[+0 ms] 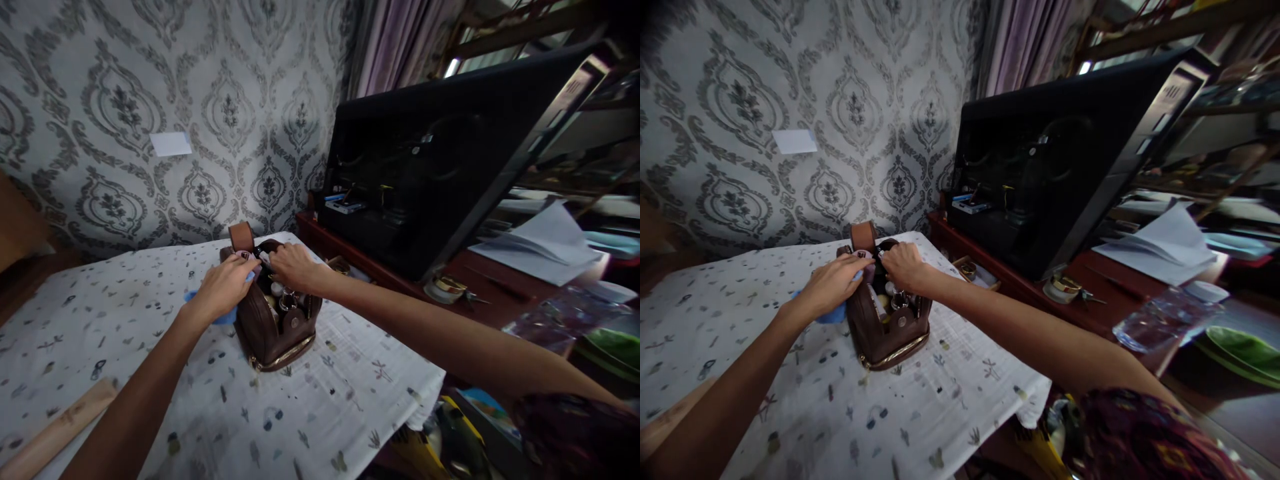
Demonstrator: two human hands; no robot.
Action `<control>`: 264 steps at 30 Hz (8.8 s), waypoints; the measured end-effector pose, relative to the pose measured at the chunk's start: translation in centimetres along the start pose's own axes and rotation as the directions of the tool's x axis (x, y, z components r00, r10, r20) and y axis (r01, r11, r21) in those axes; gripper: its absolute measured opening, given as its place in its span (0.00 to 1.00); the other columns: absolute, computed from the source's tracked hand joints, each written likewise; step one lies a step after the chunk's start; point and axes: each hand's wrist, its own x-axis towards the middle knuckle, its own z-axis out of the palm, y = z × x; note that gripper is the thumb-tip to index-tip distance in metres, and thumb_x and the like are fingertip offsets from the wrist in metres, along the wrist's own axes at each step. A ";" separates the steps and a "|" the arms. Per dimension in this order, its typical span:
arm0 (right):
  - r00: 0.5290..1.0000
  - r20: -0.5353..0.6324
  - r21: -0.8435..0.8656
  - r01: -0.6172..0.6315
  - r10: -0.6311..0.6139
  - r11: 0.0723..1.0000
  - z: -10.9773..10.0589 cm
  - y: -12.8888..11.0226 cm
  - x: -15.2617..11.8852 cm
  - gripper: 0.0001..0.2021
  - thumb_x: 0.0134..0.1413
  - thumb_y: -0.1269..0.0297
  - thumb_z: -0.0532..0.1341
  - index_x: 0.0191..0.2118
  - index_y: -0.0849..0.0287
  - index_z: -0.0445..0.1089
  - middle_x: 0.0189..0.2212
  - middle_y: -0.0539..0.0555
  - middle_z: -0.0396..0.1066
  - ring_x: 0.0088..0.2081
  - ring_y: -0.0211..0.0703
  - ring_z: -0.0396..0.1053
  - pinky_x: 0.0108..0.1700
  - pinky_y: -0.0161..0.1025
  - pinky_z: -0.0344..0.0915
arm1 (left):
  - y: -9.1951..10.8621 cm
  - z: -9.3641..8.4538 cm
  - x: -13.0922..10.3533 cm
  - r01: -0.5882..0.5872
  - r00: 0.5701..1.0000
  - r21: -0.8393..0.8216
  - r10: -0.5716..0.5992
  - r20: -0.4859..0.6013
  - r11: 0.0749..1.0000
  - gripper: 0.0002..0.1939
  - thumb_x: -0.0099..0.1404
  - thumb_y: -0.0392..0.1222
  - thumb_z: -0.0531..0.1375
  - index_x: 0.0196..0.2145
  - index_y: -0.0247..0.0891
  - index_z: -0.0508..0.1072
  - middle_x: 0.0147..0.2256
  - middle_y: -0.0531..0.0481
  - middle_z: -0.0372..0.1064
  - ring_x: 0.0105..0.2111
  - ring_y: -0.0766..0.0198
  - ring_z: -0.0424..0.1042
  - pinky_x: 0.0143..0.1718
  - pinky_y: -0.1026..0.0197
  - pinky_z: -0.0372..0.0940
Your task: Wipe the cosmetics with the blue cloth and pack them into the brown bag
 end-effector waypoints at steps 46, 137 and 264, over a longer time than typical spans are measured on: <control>0.978 -0.208 0.534 0.095 0.022 0.840 -0.4 1.9 -2.0 0.12 0.67 0.71 0.56 0.48 0.66 0.76 0.45 0.60 0.77 0.47 0.45 0.73 0.48 0.36 0.63 | 0.3 0.0 0.1 0.009 1.000 0.030 -0.008 -0.029 1.000 0.19 0.70 0.37 0.50 0.55 0.41 0.72 0.55 0.44 0.72 0.57 0.51 0.69 0.52 0.51 0.70; 0.888 -0.399 0.760 0.461 -0.230 0.458 10.7 -21.9 -4.7 0.26 0.59 0.71 0.57 0.64 0.62 0.59 0.48 0.63 0.69 0.49 0.57 0.65 0.54 0.56 0.66 | -11.5 1.9 -34.4 0.775 0.623 0.210 -0.775 -0.104 0.595 0.23 0.72 0.50 0.47 0.54 0.39 0.74 0.51 0.32 0.71 0.55 0.39 0.67 0.53 0.37 0.63; 0.946 -0.049 0.798 -0.156 -0.322 -0.582 10.1 -19.3 -6.8 0.26 0.47 0.36 0.67 0.36 0.56 0.68 0.29 0.48 0.72 0.32 0.40 0.72 0.37 0.36 0.69 | -0.9 4.6 -19.8 0.447 0.679 -0.804 -0.734 0.019 0.393 0.31 0.72 0.59 0.51 0.67 0.43 0.55 0.67 0.43 0.56 0.68 0.52 0.52 0.66 0.53 0.53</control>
